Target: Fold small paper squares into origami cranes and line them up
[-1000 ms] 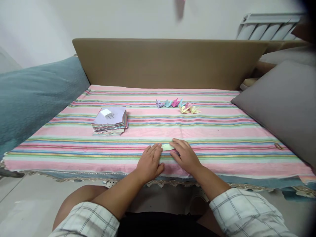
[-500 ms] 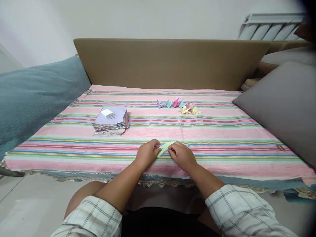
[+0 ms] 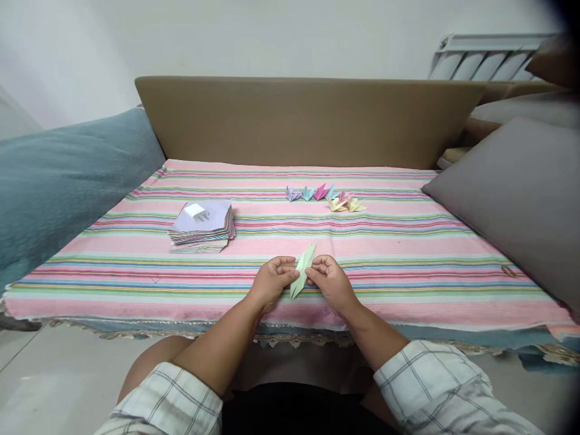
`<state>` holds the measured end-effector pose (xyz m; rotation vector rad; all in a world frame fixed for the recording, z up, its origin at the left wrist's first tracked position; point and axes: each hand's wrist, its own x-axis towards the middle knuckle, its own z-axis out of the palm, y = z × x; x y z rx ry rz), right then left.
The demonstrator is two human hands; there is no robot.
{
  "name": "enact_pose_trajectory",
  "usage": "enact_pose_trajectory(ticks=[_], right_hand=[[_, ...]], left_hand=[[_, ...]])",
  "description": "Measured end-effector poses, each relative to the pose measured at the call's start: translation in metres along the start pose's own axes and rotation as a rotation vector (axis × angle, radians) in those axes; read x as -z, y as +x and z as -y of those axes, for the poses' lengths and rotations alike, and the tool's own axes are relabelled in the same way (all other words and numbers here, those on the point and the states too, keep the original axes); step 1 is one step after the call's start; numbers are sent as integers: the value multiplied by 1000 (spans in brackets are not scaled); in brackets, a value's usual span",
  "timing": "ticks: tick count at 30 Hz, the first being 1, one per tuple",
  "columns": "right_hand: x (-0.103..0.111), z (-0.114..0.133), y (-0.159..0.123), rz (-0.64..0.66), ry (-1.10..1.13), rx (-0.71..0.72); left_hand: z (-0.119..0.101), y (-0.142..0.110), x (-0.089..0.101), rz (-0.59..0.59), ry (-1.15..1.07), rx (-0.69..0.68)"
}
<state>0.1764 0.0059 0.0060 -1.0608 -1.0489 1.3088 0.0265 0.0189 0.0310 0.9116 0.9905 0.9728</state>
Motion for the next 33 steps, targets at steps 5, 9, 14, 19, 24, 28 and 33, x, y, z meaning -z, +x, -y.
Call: enact_pose_trajectory(ticks=[5,9,14,19,24,28,33], right_hand=[[-1,1,-1,36,31,34],[-2,1,-2,23,6,69],[-4,2,-2,-18,-9,88],[-4,2,-4,3,13,65],[-4,3,-7,14,-40,110],[-5,6,-10,-15,-162,157],[-4,9,-12,-77,-428,363]], left_hand=[[-2,-3,-4,26,6,70],[-1,-1,-4,-13,-6,72],[0,0,-4,-3,-54,96],[0,0,-1,31,-69,142],[1,-1,-2,42,-134,142],[2,-1,-3,49,-157,113],[4,-1,-5,5,-122,58]])
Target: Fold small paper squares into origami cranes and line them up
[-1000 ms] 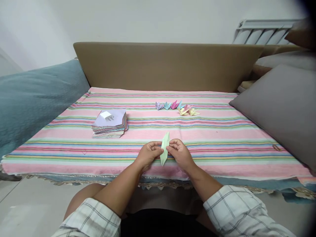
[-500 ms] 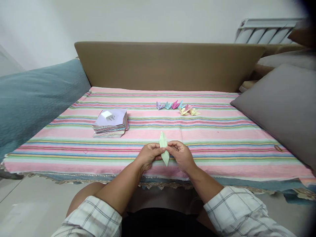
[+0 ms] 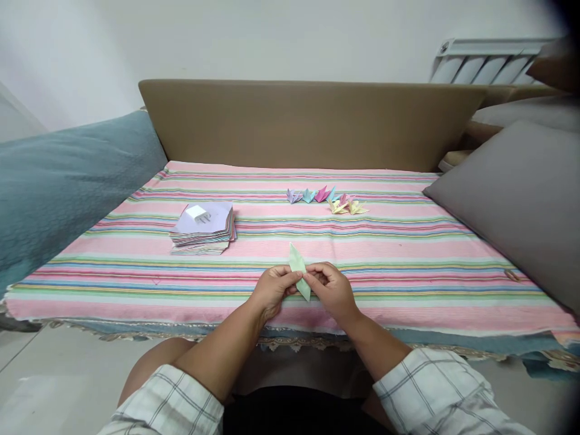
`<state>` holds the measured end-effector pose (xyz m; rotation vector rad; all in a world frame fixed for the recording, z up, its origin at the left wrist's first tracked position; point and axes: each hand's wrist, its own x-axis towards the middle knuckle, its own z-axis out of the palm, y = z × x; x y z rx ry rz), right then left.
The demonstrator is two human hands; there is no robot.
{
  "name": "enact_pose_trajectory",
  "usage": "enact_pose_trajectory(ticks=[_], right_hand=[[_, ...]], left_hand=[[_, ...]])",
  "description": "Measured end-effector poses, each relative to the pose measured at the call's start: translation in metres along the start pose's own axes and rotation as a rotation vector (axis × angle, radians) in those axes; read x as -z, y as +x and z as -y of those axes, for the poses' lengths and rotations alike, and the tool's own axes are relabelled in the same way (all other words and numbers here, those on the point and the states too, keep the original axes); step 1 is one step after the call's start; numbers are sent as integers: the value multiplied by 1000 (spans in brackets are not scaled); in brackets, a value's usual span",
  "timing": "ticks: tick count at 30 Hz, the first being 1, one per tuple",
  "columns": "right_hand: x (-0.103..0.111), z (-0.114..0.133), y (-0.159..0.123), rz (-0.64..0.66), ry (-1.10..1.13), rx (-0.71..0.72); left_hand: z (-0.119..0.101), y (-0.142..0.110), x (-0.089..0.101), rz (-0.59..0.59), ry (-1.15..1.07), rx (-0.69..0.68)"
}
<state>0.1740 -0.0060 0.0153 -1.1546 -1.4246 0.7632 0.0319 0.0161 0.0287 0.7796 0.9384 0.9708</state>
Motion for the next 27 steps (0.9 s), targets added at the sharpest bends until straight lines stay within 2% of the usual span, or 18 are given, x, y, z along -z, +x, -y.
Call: enact_pose_trajectory(ticks=[5,10,14,19,27], right_hand=[[2,1,-1,-13,-217,211],[1,3,-1,-13,-259,246],[0,5,-1,10,-168,150],[0,5,3,51,72,-101],[9,5,11,78,162,-204]], left_hand=[[1,0,-2,-29,10,-25],[5,1,-2,-37,0,-58],[6,-1,-4,-50,38,-93],[6,-6,-7,-1,205,-125],[13,-4,-1,84,499,-160]])
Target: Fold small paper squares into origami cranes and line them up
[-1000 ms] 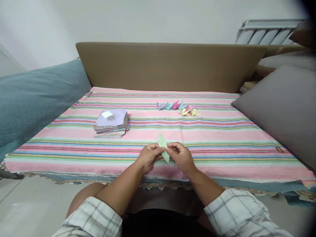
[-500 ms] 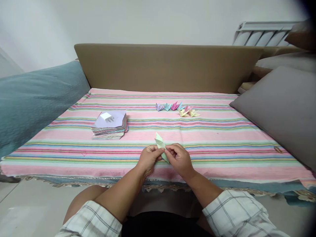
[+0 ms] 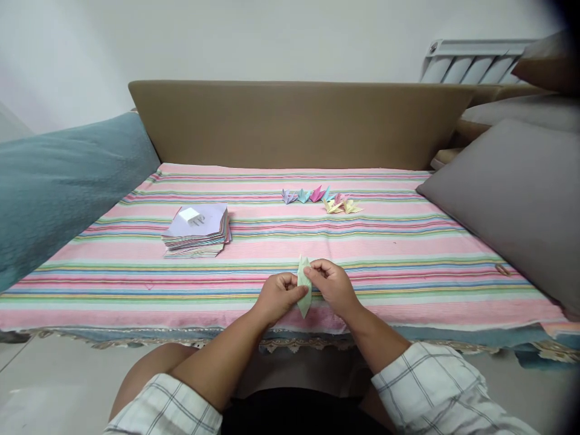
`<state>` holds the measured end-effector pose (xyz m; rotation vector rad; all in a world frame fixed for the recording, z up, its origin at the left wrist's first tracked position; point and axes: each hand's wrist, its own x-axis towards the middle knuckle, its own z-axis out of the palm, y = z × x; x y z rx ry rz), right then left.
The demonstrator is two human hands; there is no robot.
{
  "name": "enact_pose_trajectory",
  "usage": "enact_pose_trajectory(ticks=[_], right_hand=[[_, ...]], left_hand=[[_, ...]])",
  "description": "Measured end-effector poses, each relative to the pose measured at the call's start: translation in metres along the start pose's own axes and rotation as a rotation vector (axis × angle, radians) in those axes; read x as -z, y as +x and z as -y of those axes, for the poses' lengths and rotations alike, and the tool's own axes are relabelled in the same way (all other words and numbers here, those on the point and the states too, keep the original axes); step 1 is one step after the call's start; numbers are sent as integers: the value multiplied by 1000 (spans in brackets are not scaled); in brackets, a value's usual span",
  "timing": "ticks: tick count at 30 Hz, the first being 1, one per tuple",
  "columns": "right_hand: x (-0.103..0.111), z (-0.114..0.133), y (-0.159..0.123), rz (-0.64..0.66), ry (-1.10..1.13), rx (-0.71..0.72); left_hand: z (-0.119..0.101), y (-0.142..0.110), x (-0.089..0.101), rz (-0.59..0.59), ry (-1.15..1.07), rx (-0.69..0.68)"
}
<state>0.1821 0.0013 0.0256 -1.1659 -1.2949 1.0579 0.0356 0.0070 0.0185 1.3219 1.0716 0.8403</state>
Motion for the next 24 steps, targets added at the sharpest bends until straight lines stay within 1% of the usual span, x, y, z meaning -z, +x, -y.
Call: enact_pose_trajectory(ticks=[3,6,8,10,12,14,17,19,24], right_hand=[[1,-1,0,-29,-55,5],[1,0,-1,-59,-101,3],[0,1,0,-75,-84,-3],[0,1,0,-91,-27,-5],[-1,1,1,-107,63,-17],[-2,0,1,-107,150,-42],[-3,-2,-1,-60,190,-68],[-4,-4,-2,-39,172,-63],[-4,-8,-2,-25,105,-57]], left_hand=[[0,0,2,53,66,-30],[-4,-2,1,119,121,-42],[-7,-4,0,149,153,-36],[-9,-5,-1,154,151,-22],[-9,-4,-2,104,72,9],[-8,-2,-2,26,-71,58],[-8,1,-3,-65,-260,110],[-9,2,-3,-100,-297,103],[-11,1,-4,-160,-281,71]])
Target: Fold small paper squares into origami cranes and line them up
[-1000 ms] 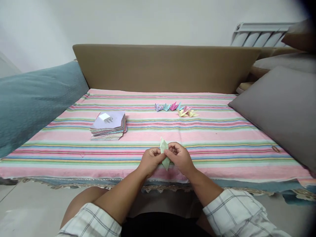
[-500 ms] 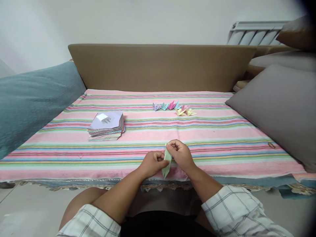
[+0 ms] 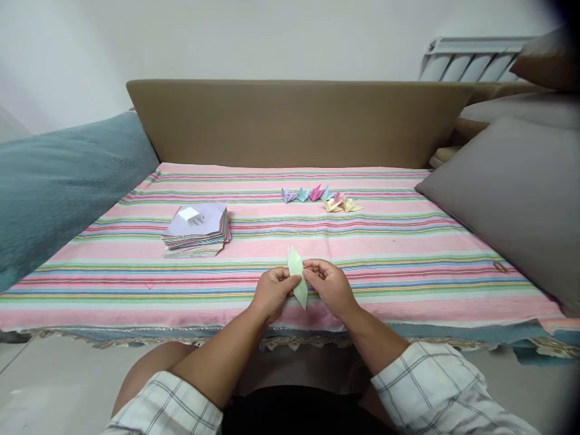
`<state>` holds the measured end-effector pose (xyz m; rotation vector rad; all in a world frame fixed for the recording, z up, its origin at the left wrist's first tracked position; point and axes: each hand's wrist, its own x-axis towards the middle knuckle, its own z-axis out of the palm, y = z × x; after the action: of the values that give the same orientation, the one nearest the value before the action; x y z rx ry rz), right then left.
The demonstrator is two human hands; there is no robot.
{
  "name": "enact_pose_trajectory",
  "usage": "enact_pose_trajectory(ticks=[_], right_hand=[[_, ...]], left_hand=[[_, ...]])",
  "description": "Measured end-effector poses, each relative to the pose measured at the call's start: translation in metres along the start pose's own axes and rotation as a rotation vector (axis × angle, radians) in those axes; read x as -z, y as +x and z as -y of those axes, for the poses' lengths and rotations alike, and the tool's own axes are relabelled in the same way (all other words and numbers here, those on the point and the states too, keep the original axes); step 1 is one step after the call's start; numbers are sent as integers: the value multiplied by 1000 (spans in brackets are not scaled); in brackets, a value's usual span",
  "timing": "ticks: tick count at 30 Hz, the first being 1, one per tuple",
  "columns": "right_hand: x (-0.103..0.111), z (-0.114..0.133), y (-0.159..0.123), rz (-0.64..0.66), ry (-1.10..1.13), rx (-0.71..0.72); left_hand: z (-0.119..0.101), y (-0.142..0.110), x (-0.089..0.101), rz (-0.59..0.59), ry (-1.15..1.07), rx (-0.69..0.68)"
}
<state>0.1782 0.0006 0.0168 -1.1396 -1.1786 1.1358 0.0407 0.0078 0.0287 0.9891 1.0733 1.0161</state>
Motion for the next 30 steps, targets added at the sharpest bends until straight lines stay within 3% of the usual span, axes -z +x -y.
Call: enact_pose_trajectory(ticks=[5,12,23,30], right_hand=[[0,0,-2,40,-63,15],[-1,5,-7,-22,-324,264],[-1,-1,-3,63,-75,-8],[2,-3,-1,37,-31,-7]], left_hand=[[1,-1,-1,-15,-8,-13],[9,0,-2,-47,8,-77],[10,-4,-2,-87,191,-135],[6,-7,-2,128,-37,-22]])
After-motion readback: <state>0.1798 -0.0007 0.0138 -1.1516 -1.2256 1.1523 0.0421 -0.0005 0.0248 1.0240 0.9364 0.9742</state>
